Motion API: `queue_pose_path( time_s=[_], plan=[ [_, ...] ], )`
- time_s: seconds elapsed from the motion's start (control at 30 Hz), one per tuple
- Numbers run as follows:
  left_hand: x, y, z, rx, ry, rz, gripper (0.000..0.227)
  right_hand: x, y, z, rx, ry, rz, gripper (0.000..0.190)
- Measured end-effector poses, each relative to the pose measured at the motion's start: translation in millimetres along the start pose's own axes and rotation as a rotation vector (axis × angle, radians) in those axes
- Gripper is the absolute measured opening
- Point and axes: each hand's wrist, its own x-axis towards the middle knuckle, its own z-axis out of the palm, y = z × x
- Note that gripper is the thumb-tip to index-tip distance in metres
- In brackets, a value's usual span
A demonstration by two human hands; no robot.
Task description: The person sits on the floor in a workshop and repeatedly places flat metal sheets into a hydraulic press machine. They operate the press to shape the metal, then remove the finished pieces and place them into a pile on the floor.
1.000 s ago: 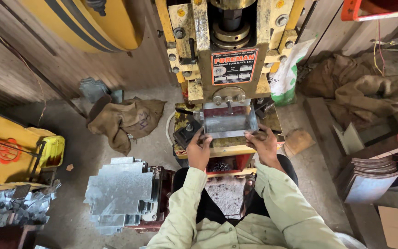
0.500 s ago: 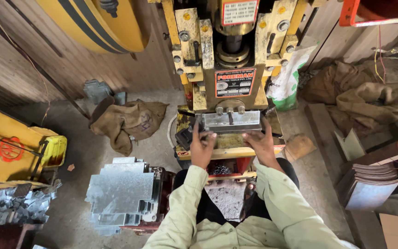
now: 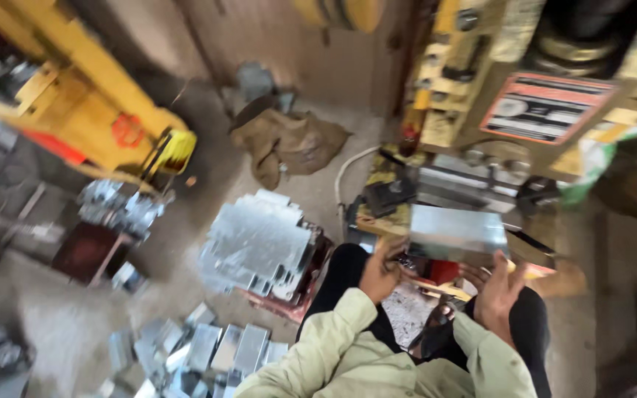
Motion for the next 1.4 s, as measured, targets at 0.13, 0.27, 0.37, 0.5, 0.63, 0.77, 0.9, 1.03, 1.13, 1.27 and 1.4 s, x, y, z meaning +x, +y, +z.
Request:
queue_pose_path(
  time_s=[0.13,0.27,0.37,0.5,0.63,0.77,0.9,1.03,1.13,1.27,1.4],
  plan=[
    [-31,-56,-8,-0.034,0.137,-0.088,0.060,-59,-6,43,-0.166,-0.102,-0.216,0.050],
    [-34,-62,-3,0.089,0.079,-0.149,0.049,-103,-30,81,-0.513,-0.144,-0.499,0.053],
    [-22,-57,2,0.090,0.001,-0.099,0.045,-95,-28,77,-0.603,-0.094,-0.639,0.055],
    [-20,-55,5,0.185,-0.022,-0.055,0.035,-46,-14,51,-0.017,-0.039,-0.104,0.047],
    [-32,-54,6,0.329,-0.091,-0.177,0.022,-41,20,27,0.134,-0.105,-0.211,0.051],
    [-36,-53,16,0.411,-0.122,-0.218,0.023,-61,35,31,0.271,-0.175,-0.186,0.057],
    [-33,-52,17,0.434,-0.132,-0.208,0.025,-83,46,68,0.319,-0.250,-0.101,0.069],
    [-33,-62,6,0.394,-0.126,-0.129,0.024,-129,51,110,0.213,-0.572,-0.007,0.065],
    [-34,-71,-3,0.368,-0.097,-0.070,0.023,-160,44,128,0.080,-1.034,0.401,0.068],
    [-27,-63,-9,0.442,-0.105,0.075,0.023,-182,45,130,-0.170,-1.538,0.452,0.043],
    [-11,-20,-35,0.492,0.091,0.195,0.023,-159,54,110,-0.255,-1.298,0.512,0.036]
  ],
)
